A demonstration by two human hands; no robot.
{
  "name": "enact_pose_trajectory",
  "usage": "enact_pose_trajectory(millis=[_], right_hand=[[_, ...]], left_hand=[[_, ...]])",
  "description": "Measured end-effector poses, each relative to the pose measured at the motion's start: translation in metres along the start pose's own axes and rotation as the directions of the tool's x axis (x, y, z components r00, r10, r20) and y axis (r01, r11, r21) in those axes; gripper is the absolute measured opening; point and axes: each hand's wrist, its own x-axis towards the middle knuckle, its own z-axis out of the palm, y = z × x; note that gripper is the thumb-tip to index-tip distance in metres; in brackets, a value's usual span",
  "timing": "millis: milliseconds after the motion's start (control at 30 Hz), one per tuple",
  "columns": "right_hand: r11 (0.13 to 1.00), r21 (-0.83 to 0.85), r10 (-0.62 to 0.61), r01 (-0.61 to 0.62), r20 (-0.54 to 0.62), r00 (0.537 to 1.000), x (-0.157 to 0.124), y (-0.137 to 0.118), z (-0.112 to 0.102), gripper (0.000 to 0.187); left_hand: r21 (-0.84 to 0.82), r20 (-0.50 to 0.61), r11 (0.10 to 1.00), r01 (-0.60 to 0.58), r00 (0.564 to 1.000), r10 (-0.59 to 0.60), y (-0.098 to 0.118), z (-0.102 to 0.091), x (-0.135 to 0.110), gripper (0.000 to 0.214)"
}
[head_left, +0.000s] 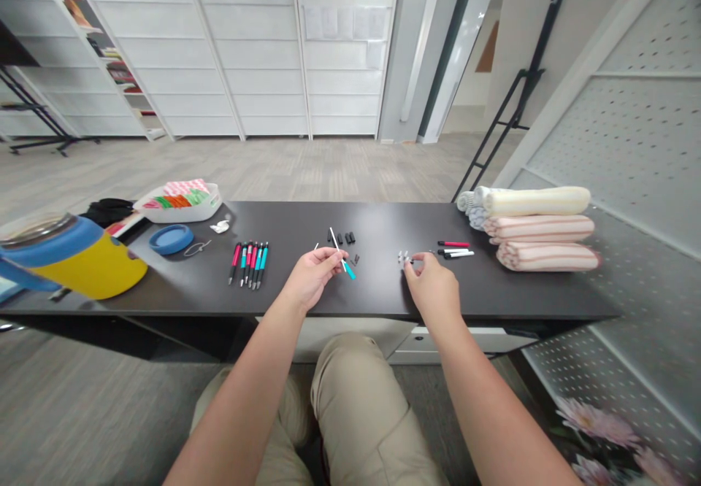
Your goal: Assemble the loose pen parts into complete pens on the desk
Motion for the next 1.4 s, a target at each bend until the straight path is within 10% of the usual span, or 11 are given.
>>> enact_pose_trajectory(millis=[467, 833, 1167, 1400], right_hand=[[0.997, -0.082, -0.002, 0.005, 0.034, 0.999, -0.002, -0.005, -0.002, 0.019], [0.954, -0.017, -0.295, 0.298, 0.096, 0.951, -0.023, 0.001, 0.003, 0.017], [0.752, 0.584, -0.482, 0.305, 0.172, 0.859, -0.019, -0.038, 0.026, 0.017], [0.698, 0.632, -0.512, 0.335, 0.114, 0.851, -0.014, -0.064, 0.039, 0.023]], left_hand=[[-0.004, 0.0, 1.0, -0.008, 1.0, 0.008, 0.001, 0.001, 0.0, 0.032], [-0.034, 0.0, 0.999, -0.01, 1.0, 0.01, -0.001, -0.002, 0.001, 0.029], [-0.088, -0.023, 0.995, -0.043, 0.999, 0.041, 0.001, -0.002, 0.001, 0.027], [-0.091, -0.165, 0.986, -0.141, 0.978, 0.125, 0.003, 0.003, 0.003, 0.03]])
